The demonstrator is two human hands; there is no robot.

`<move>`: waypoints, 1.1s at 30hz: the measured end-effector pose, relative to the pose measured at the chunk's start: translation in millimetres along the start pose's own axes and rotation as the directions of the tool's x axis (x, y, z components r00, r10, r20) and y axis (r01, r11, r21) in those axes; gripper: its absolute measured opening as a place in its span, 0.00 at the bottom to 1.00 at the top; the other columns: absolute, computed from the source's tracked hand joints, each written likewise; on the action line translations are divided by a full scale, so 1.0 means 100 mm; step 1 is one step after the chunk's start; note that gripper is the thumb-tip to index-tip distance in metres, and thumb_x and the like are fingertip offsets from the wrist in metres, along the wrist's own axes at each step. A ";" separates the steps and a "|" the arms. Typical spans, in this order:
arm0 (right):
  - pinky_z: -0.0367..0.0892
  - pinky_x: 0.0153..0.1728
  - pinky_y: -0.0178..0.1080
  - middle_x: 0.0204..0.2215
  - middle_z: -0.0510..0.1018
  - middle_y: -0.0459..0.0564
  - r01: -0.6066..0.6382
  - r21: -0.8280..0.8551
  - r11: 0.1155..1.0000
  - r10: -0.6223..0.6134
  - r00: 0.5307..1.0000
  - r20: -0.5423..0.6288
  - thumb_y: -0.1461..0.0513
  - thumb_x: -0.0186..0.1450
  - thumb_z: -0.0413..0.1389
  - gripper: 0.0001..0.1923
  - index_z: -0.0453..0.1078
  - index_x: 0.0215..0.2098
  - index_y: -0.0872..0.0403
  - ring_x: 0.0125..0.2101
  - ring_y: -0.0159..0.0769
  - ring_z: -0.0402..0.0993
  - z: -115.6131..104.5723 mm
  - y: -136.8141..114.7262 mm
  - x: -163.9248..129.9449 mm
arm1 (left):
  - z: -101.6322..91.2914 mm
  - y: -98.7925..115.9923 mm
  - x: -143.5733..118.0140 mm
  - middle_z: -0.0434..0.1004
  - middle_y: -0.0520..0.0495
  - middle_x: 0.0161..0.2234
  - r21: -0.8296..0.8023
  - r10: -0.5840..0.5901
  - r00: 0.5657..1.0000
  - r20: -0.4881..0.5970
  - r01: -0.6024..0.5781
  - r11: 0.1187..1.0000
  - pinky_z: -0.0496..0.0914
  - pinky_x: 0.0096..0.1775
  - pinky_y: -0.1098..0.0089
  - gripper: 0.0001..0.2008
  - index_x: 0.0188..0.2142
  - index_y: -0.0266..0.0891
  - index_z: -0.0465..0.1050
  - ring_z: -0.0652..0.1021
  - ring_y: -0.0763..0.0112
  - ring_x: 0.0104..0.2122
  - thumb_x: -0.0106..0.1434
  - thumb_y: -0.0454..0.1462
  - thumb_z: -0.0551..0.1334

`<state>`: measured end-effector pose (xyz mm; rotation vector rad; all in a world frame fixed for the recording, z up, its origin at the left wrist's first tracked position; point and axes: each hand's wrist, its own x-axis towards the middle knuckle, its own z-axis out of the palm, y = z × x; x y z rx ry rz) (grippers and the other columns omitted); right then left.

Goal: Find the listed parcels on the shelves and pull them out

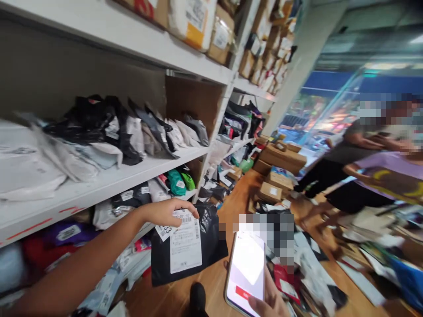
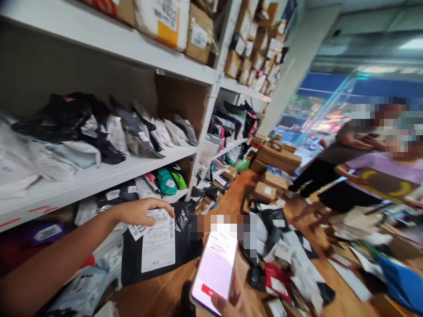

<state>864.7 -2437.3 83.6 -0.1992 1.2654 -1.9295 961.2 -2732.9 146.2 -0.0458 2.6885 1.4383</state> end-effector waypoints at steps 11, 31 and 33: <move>0.69 0.38 0.45 0.44 0.77 0.61 0.194 0.086 0.977 -0.193 0.981 -0.014 0.59 0.42 0.68 0.56 0.42 0.62 0.52 0.45 0.53 0.74 -0.49 -0.27 -0.26 | 0.44 0.66 1.00 0.75 0.57 0.44 -0.021 0.081 0.961 0.266 -0.078 0.997 0.65 0.44 0.76 0.25 0.42 0.44 0.73 0.73 0.68 0.45 0.45 0.29 0.51; 0.68 0.45 0.43 0.44 0.78 0.63 0.229 0.088 0.970 -0.218 0.969 -0.112 0.59 0.41 0.70 0.69 0.22 0.62 0.59 0.45 0.47 0.75 -2.59 -1.34 -0.49 | 1.76 1.78 2.93 0.71 0.46 0.47 -0.067 0.280 0.775 0.567 -0.295 0.953 0.67 0.45 0.69 0.33 0.51 0.35 0.66 0.72 0.62 0.44 0.41 0.31 0.60; 0.68 0.45 0.43 0.44 0.78 0.63 0.214 0.085 0.973 -0.203 0.972 -0.121 0.58 0.41 0.70 0.69 0.22 0.62 0.60 0.44 0.47 0.75 -2.67 -1.39 -0.51 | 1.83 1.87 3.01 0.71 0.46 0.44 -0.045 0.241 0.765 0.597 -0.268 0.962 0.68 0.43 0.69 0.34 0.52 0.34 0.65 0.72 0.64 0.41 0.41 0.32 0.61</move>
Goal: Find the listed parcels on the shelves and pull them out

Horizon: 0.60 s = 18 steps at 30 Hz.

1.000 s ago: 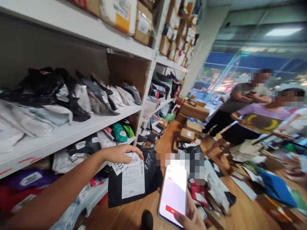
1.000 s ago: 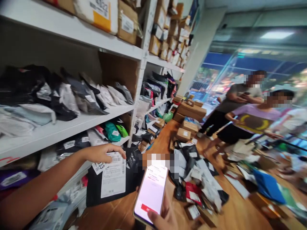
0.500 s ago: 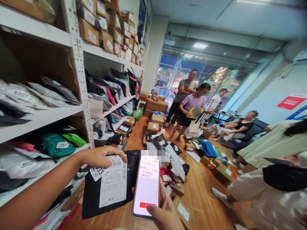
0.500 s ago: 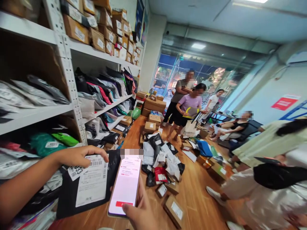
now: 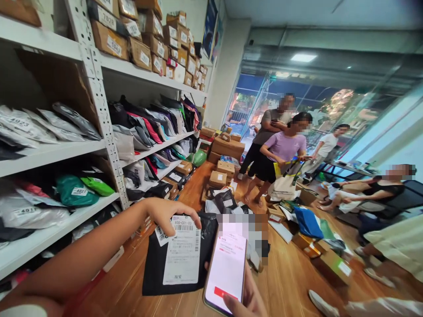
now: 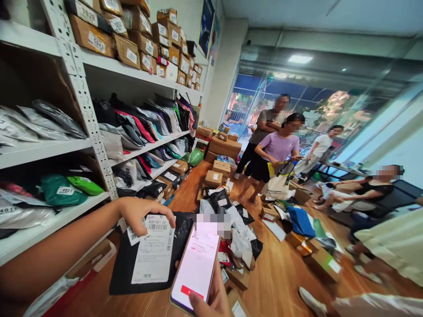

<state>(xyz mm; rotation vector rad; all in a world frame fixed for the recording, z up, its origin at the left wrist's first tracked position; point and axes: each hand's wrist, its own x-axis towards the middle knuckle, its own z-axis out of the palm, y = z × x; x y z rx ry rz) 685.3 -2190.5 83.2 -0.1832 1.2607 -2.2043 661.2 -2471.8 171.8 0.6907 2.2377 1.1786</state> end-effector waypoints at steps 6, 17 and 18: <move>0.68 0.44 0.44 0.43 0.79 0.62 0.041 0.012 0.999 -0.041 0.998 -0.041 0.59 0.41 0.70 0.69 0.22 0.62 0.59 0.44 0.47 0.75 -0.13 -0.11 -0.02 | -0.04 0.14 0.27 0.71 0.49 0.44 0.063 -0.016 0.998 0.057 0.013 0.998 0.67 0.44 0.72 0.34 0.52 0.36 0.65 0.71 0.66 0.42 0.41 0.34 0.65; 0.67 0.46 0.44 0.44 0.77 0.64 0.069 -0.006 0.998 -0.069 0.996 -0.063 0.56 0.41 0.69 0.68 0.24 0.63 0.59 0.44 0.47 0.75 -0.32 -0.14 -0.02 | -0.11 0.17 0.52 0.70 0.49 0.48 0.155 0.028 0.996 0.083 -0.041 0.987 0.65 0.48 0.72 0.35 0.52 0.40 0.65 0.71 0.64 0.47 0.42 0.39 0.70; 0.66 0.46 0.45 0.44 0.78 0.64 0.070 -0.005 0.998 -0.070 0.996 -0.063 0.56 0.41 0.69 0.68 0.24 0.63 0.59 0.44 0.48 0.75 -0.32 -0.15 -0.02 | -0.11 0.17 0.54 0.70 0.49 0.48 0.155 0.021 0.996 0.082 -0.033 0.987 0.65 0.48 0.72 0.35 0.52 0.41 0.65 0.71 0.64 0.47 0.42 0.38 0.69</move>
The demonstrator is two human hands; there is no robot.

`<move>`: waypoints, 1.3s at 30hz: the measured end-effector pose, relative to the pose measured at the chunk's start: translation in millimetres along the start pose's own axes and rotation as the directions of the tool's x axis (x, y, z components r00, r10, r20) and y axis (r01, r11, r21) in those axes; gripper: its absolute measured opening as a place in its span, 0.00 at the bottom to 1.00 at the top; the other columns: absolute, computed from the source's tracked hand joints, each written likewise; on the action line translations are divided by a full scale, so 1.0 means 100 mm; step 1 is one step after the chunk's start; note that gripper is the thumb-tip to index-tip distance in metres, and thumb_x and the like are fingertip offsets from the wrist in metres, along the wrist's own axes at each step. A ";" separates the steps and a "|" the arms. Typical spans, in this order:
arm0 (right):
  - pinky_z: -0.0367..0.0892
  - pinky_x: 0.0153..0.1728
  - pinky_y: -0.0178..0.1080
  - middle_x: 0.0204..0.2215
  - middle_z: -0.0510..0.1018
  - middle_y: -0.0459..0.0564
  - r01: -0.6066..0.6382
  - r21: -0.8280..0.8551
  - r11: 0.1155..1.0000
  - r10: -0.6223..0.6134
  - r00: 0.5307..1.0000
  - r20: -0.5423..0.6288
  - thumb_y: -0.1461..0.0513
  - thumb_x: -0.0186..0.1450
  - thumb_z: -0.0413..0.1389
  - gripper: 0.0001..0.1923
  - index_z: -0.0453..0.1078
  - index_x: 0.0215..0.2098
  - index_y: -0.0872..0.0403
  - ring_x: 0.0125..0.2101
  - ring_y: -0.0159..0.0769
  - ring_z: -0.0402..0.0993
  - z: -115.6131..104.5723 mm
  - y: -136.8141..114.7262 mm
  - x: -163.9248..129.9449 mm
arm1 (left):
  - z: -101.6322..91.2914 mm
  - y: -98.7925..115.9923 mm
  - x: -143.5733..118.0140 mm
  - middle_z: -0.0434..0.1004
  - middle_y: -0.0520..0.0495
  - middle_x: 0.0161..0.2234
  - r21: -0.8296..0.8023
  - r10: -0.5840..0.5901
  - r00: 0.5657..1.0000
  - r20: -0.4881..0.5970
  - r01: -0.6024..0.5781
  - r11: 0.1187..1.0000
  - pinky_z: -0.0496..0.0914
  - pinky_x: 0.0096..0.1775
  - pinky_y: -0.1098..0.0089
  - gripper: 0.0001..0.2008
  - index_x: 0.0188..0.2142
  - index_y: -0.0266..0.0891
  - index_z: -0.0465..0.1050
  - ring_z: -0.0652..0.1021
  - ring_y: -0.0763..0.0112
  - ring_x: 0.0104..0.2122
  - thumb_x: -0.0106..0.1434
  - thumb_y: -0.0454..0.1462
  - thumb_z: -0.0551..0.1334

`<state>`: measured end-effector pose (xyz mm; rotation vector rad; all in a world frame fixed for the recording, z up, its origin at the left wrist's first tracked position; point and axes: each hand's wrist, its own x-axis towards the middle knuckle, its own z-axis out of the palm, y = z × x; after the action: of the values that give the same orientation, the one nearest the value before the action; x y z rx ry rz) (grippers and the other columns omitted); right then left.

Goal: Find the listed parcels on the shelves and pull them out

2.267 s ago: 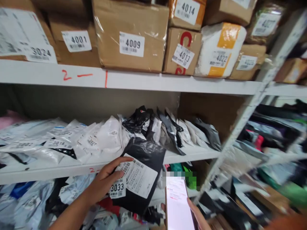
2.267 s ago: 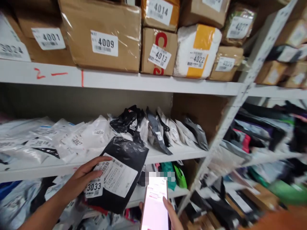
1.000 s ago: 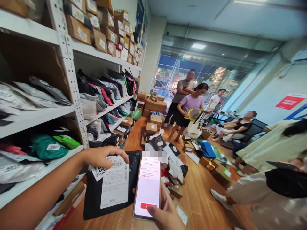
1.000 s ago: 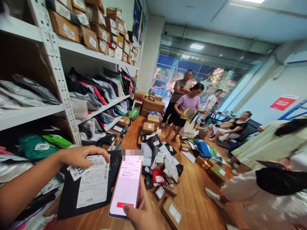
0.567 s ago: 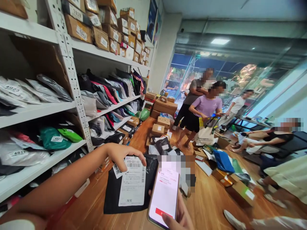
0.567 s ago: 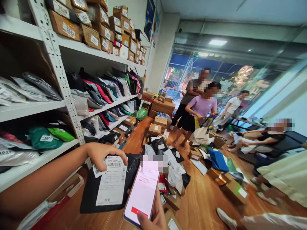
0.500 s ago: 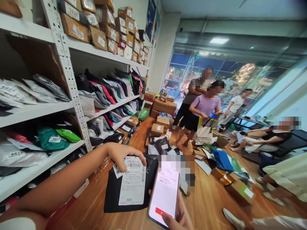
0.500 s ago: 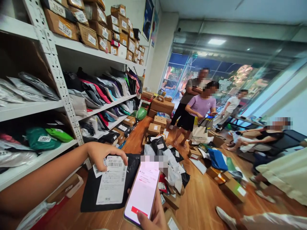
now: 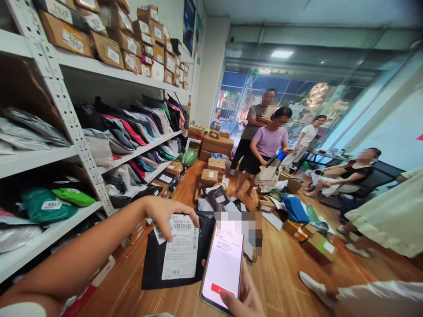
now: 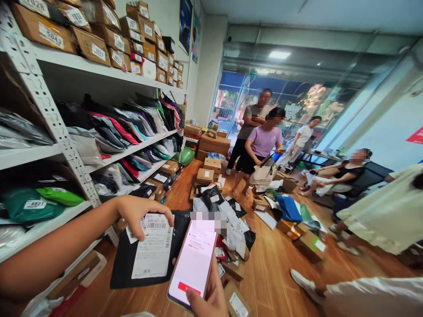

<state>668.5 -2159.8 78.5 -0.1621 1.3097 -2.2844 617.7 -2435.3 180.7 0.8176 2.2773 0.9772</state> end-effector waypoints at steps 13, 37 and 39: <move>0.66 0.47 0.47 0.50 0.74 0.61 0.083 0.083 0.993 -0.087 0.996 0.035 0.60 0.43 0.68 0.61 0.33 0.63 0.55 0.50 0.49 0.70 -0.15 -0.11 -0.04 | -0.04 -0.08 0.30 0.70 0.51 0.46 0.069 -0.113 0.987 -0.116 0.121 0.990 0.66 0.45 0.73 0.34 0.51 0.41 0.64 0.71 0.66 0.43 0.42 0.38 0.65; 0.65 0.37 0.38 0.45 0.77 0.55 0.406 0.130 0.905 -0.339 0.871 -0.356 0.63 0.42 0.66 0.43 0.55 0.54 0.53 0.40 0.41 0.74 -0.77 -0.64 1.60 | -2.09 -1.21 3.90 0.70 0.53 0.25 -0.626 -0.366 0.676 -0.640 -0.183 0.758 0.65 0.23 0.77 0.25 0.49 0.33 0.65 0.70 0.79 0.20 0.50 0.23 0.58; 0.65 0.34 0.38 0.41 0.79 0.52 0.428 0.145 0.892 -0.333 0.839 -0.430 0.62 0.45 0.65 0.37 0.59 0.52 0.53 0.37 0.40 0.74 -0.83 -0.76 1.85 | -2.28 -1.25 4.24 0.70 0.53 0.26 -0.669 -0.402 0.664 -0.631 -0.203 0.715 0.66 0.23 0.77 0.23 0.50 0.33 0.64 0.70 0.80 0.20 0.54 0.22 0.56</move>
<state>452.9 -2151.8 72.0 0.1441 1.2612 -2.9178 138.9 -2310.5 127.0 -0.1347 2.1546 2.2503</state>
